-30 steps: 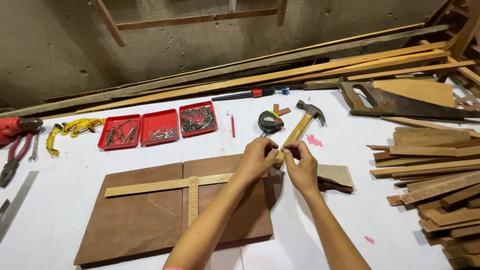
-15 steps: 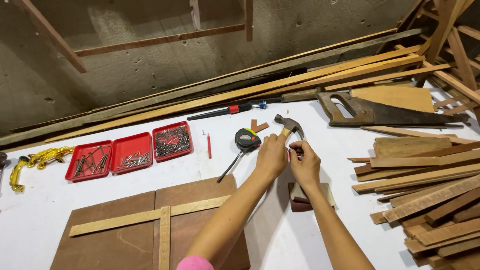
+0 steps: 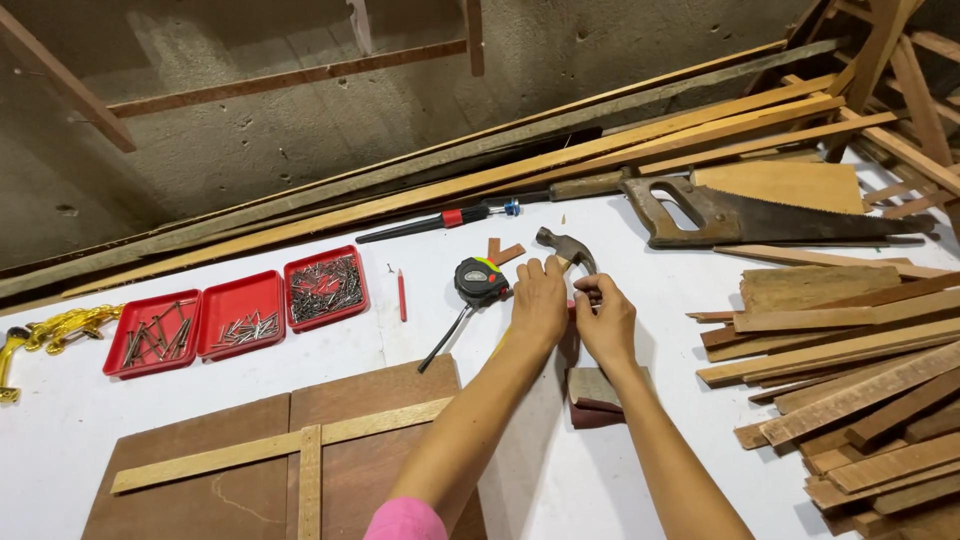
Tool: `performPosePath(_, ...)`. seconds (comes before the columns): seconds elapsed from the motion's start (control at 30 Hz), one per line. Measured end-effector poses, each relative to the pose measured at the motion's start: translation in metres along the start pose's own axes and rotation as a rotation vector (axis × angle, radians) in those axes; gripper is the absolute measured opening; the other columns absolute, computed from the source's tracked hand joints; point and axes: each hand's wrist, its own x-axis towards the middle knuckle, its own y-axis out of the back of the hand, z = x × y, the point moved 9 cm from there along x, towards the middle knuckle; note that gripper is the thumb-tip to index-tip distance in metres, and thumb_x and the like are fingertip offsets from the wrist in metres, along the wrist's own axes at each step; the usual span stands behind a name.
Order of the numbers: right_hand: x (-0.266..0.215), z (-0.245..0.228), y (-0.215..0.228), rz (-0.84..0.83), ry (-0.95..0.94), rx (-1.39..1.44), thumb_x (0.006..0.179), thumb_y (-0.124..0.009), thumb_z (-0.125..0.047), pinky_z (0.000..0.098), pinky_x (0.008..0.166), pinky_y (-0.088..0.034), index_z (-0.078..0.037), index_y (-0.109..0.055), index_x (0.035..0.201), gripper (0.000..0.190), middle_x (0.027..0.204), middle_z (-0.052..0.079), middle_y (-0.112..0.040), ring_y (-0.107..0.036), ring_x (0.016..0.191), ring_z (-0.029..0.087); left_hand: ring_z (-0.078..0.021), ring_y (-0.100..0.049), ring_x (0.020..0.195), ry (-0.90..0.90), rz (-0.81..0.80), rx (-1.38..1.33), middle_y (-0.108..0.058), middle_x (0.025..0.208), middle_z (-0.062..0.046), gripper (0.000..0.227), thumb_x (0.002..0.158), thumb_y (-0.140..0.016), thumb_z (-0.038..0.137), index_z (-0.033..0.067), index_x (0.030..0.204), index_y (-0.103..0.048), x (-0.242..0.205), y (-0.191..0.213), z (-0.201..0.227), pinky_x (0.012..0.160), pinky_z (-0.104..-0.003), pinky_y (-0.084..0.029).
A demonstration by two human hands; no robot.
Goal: Measure wood strips and assemble a frame structure using a measuring tape, pencil, and hammer.
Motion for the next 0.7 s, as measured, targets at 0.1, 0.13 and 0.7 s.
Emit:
performPosePath(0.1, -0.005, -0.004, 0.005, 0.009, 0.014, 0.001, 0.093, -0.064, -0.008, 0.0349, 0.079, -0.058, -0.003, -0.068, 0.105, 0.013, 0.096, 0.011, -0.076, -0.075, 0.087, 0.022, -0.0412, -0.053, 0.111, -0.01, -0.014, -0.013, -0.054, 0.117, -0.027, 0.059, 0.077, -0.073, 0.001, -0.0062, 0.13, -0.049, -0.007, -0.009, -0.005, 0.093, -0.045, -0.051)
performPosePath(0.13, -0.007, -0.01, 0.007, 0.009, 0.016, -0.001, 0.093, -0.064, -0.008, 0.0349, 0.079, -0.058, -0.003, -0.068, 0.105, 0.013, 0.096, 0.011, -0.076, -0.075, 0.087, 0.022, -0.0412, -0.053, 0.111, -0.01, -0.012, -0.015, -0.054, 0.117, -0.027, 0.059, 0.077, -0.073, 0.001, -0.0062, 0.13, -0.049, -0.009, 0.005, 0.002, 0.093, -0.045, -0.051)
performPosePath(0.7, -0.11, -0.139, -0.015, -0.073, 0.146, 0.142, 0.094, -0.069, -0.011, 0.031, 0.082, -0.058, -0.005, -0.069, 0.106, 0.014, 0.098, 0.007, -0.078, -0.076, 0.089, 0.017, -0.0437, -0.071, 0.087, 0.262, -0.022, -0.458, -0.07, 0.091, -0.028, 0.043, 0.095, -0.059, 0.027, -0.0061, 0.122, -0.052, -0.116, 0.18, -0.044, 0.08, -0.05, -0.055)
